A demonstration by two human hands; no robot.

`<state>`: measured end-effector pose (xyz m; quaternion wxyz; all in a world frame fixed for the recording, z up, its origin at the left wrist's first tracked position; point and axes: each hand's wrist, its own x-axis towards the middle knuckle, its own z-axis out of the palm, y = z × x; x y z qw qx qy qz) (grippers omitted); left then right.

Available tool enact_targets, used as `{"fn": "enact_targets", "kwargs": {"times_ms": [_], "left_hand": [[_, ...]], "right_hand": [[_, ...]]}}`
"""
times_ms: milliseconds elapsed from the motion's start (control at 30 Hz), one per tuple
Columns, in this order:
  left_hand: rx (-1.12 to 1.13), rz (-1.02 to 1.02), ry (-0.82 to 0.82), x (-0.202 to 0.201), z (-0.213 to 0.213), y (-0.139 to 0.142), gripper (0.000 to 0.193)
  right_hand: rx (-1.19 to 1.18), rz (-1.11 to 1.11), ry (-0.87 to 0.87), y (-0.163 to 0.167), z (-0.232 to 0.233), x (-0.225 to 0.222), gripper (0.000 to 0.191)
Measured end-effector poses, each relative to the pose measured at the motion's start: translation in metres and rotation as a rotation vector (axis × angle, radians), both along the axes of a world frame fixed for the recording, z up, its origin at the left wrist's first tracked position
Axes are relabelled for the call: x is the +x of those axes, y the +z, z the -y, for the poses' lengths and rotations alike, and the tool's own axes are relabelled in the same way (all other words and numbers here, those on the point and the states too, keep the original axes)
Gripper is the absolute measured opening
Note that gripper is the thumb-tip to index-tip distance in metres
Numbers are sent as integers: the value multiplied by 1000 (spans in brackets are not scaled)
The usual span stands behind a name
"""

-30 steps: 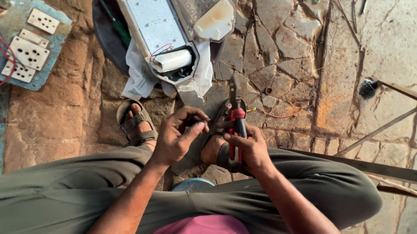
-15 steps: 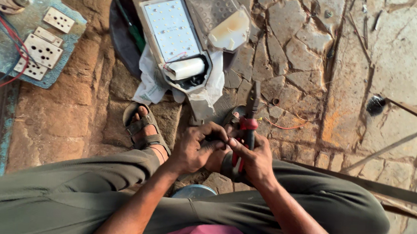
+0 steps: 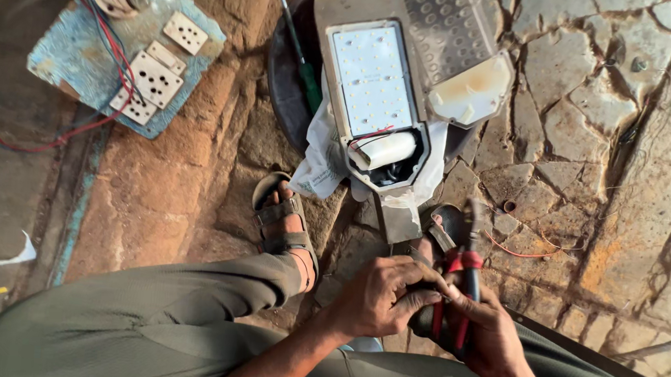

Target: The person sits on the ground repairing an LED street light fixture. They use a screwdriver to unscrew and remove the lens cover, handle the internal wiring, strip wire ends with pliers, and connect wires to a power board, ending with a test bulb lighting up.

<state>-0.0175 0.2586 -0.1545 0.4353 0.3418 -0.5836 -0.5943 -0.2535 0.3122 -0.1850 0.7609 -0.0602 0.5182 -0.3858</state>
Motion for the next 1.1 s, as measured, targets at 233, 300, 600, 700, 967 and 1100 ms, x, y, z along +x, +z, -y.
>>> {"fn": "enact_targets", "kwargs": {"times_ms": [233,300,600,700,967,1100], "left_hand": [[319,74,90,12,10,20,20],[289,-16,144,14,14,22,20],[304,91,198,23,22,26,25],[240,148,165,21,21,24,26],[189,193,79,11,17,20,24],[231,180,54,10,12,23,24]], "right_hand": [[-137,-594,269,15,8,-16,47],[-163,-485,266,18,9,-15,51],[-164,-258,637,24,1,-24,47],[-136,-344,769,41,7,-17,51],[-256,-392,827,69,20,4,49],[-690,-360,811,65,16,5,47]]}}
